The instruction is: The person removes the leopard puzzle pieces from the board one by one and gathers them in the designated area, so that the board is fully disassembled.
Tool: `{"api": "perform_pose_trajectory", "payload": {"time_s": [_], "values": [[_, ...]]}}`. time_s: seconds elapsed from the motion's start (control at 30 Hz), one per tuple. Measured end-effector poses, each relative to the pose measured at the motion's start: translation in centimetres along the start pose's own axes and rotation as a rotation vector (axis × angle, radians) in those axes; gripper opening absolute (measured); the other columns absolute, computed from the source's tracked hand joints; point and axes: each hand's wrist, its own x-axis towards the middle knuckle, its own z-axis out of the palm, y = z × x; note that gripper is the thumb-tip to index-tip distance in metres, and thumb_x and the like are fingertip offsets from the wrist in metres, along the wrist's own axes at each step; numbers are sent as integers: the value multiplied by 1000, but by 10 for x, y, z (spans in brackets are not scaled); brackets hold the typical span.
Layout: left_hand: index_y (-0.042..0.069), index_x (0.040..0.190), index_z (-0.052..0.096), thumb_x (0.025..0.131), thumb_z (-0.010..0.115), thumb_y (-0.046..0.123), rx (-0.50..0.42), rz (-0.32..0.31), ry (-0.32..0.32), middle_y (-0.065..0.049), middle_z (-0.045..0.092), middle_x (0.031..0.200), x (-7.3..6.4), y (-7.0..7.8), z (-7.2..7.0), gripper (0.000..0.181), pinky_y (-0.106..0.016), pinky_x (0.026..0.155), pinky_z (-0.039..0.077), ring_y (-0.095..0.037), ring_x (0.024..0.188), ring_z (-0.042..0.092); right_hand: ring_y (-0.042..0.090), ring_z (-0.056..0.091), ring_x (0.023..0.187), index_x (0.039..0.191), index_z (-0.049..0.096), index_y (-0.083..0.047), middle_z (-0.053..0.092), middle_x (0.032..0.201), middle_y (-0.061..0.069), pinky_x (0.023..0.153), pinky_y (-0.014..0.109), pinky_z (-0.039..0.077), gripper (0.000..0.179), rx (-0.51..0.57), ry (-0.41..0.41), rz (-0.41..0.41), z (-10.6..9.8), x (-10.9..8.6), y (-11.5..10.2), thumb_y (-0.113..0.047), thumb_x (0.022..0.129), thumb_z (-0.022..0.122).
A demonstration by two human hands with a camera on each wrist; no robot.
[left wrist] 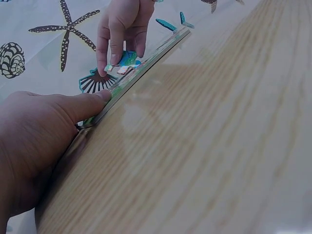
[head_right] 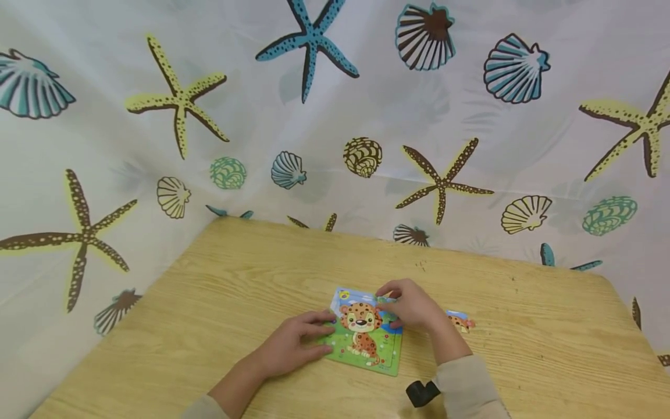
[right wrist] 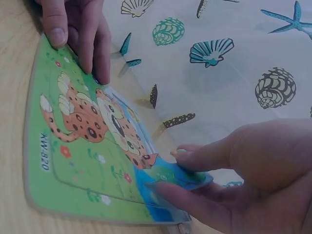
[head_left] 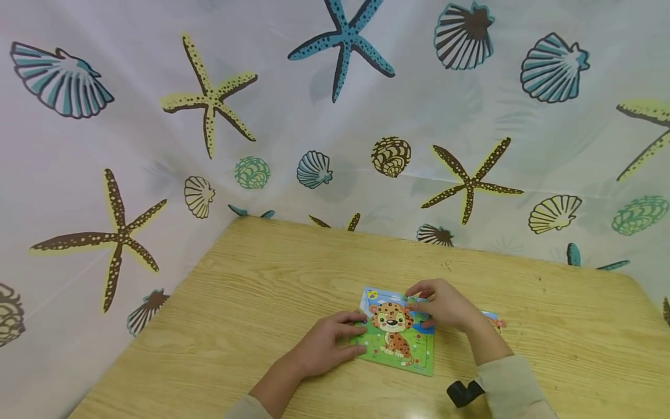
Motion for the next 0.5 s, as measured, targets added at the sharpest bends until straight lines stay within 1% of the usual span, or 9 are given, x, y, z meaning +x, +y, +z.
{"api": "perform_pose_trajectory", "payload": {"time_s": [0.07,0.13,0.27,0.37,0.5], "values": [[3,125,68,92,73,26,4,1,-1,-6,56,145,1,1,0,41,-48,117,39,-28,142,46,22,61,75,123,65,-1,51,113,21,64,36,62,25,-3,5,-9,-3,0,0,-4,100,58],[3,126,68,92,73,27,10,0,-1,-6,56,145,1,1,0,41,-48,117,39,-28,142,46,20,57,70,122,67,-2,52,106,17,60,34,60,24,-32,22,-16,-4,0,0,-7,100,59],[4,126,68,92,73,27,7,-4,-3,-5,55,145,3,0,0,42,-47,118,38,-27,142,45,17,52,63,120,69,-4,56,101,13,56,30,55,24,-81,66,-16,-6,1,4,-11,99,62],[4,126,68,92,73,28,16,-1,-4,-5,55,145,3,-1,0,42,-48,117,38,-27,142,45,16,55,60,121,68,-3,58,99,13,56,29,54,25,-82,91,-17,-8,0,7,-12,98,63],[4,125,68,92,73,31,38,0,0,-4,55,145,2,-4,2,43,-49,117,38,-27,141,46,17,60,61,123,66,1,59,96,13,57,30,55,28,-42,110,-12,-12,-5,12,-12,98,64]]}}
